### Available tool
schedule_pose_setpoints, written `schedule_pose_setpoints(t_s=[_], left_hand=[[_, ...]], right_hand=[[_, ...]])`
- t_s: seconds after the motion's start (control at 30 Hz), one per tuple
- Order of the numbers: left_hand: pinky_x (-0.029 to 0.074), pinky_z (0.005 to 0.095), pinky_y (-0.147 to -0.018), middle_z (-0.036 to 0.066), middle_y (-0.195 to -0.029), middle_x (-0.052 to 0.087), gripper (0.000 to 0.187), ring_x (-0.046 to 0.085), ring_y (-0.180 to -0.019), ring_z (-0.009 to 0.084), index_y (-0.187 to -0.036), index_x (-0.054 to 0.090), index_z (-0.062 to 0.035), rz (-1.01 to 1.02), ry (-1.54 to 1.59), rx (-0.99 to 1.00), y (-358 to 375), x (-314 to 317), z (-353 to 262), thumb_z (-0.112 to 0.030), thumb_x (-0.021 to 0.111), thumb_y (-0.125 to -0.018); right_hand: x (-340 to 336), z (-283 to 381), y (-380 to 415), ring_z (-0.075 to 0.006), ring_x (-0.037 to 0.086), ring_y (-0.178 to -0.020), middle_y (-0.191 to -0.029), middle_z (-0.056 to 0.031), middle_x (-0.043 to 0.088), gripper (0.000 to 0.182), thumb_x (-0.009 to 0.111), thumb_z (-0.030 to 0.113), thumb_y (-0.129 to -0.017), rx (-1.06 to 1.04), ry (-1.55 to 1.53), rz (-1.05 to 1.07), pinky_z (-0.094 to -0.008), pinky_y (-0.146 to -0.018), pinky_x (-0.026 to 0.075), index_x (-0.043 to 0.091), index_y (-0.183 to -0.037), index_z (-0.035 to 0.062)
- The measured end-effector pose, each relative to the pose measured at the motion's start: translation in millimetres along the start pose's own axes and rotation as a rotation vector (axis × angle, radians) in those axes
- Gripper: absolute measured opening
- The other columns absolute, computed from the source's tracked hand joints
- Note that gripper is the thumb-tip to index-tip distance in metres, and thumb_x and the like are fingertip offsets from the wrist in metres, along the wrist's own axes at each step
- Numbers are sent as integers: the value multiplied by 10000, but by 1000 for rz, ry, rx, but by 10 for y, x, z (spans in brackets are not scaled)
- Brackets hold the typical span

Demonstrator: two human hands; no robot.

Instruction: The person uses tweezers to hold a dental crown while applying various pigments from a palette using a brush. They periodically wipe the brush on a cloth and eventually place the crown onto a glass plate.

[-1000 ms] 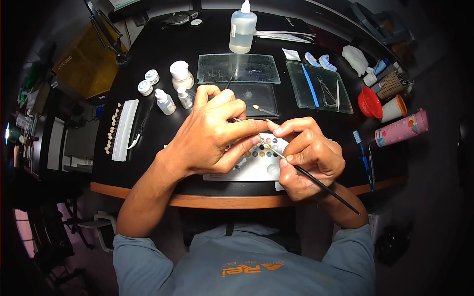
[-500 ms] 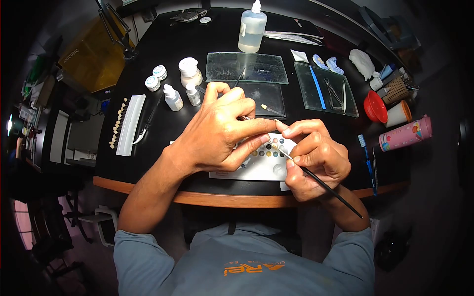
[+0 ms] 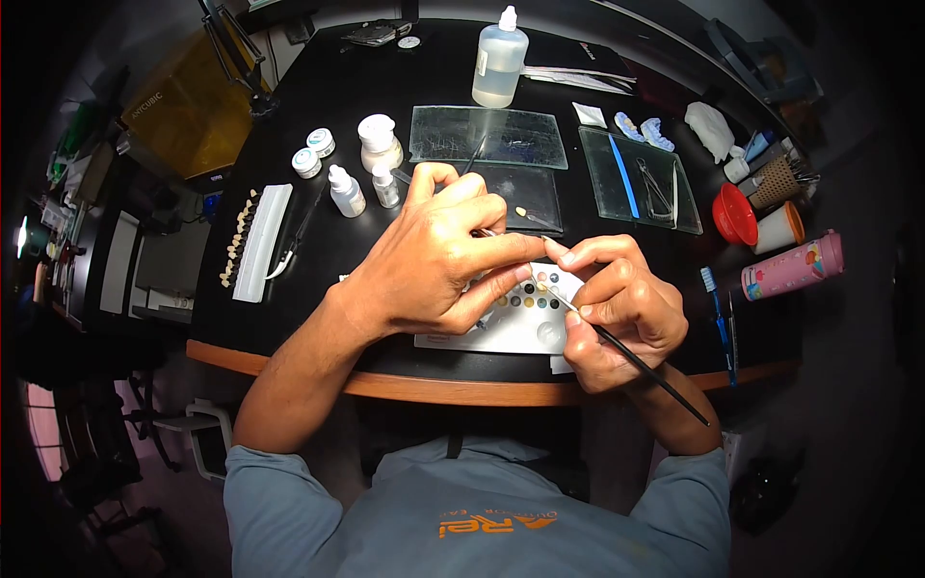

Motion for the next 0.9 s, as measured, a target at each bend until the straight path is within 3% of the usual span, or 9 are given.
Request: schedule_pose_setpoints(t_s=[0.13,0.9], left_hand=[[339,423,-903,-1,-757,504,281,493,-776,211,-1141,851,-146,2,-1,-1,-3,-6,-9,-181,822,-863],[331,427,-904,3,-739,515,271,499,-779,213,-1143,848,-141,24,0,-9,-2,-4,-4,-186,812,-878]], right_hand=[[-7,-1,1,-340,744,-1001,-756,-94,654,205,704,-122,-689,13,-13,-27,-449,-879,662,589,-784,20],[-4,7,-4,-339,746,-953,-750,-91,656,195,703,-110,-686,10,-17,-18,-456,-878,641,595,-776,24]])
Point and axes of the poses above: each hand's wrist, its own y-axis away from the middle knuckle, its own x-axis out of the palm, z = x × y, the point moved 1 cm from there along -y, towards the middle knuckle
